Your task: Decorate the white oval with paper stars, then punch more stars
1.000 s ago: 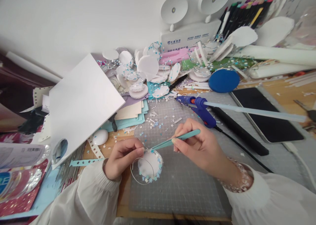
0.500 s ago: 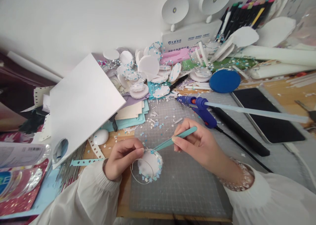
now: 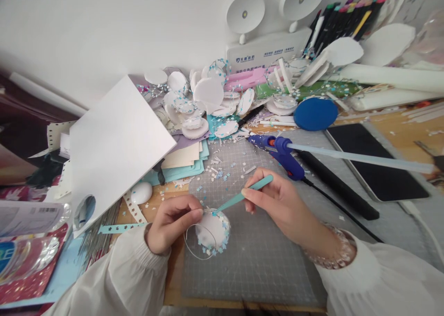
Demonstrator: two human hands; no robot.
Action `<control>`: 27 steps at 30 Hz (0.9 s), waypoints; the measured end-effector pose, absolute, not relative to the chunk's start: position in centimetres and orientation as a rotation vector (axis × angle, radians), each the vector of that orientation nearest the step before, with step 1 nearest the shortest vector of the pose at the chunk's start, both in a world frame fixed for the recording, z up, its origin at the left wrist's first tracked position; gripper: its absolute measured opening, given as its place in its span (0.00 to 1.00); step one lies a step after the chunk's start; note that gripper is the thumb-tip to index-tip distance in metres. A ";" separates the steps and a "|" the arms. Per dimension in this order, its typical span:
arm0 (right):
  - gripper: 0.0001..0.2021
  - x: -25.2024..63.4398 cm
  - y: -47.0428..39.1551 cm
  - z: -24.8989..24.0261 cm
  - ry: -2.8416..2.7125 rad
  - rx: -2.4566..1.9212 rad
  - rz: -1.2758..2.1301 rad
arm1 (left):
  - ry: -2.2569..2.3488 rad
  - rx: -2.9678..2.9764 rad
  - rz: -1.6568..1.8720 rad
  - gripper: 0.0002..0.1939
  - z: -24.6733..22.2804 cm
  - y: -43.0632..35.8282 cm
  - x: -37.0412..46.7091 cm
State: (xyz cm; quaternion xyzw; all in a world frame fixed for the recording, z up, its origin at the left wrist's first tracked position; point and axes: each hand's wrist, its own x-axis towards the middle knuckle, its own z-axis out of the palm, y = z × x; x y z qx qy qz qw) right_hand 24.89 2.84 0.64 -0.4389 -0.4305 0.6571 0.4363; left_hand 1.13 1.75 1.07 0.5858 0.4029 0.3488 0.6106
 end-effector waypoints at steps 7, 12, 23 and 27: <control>0.10 24.6 2.8 1.2 -0.961 -1.113 1.712 | 0.937 1.340 0.798 0.19 1.1 1.7 1.2; 0.12 24.3 2.6 1.1 -0.978 -1.129 1.742 | 0.929 1.350 0.790 0.19 1.3 1.7 1.2; 0.16 23.8 2.6 1.0 -0.681 -1.222 1.999 | 0.878 1.366 0.745 0.19 1.2 1.8 1.3; 0.16 23.8 2.7 1.1 -0.644 -1.211 1.996 | 0.891 1.347 0.789 0.19 1.4 1.8 1.2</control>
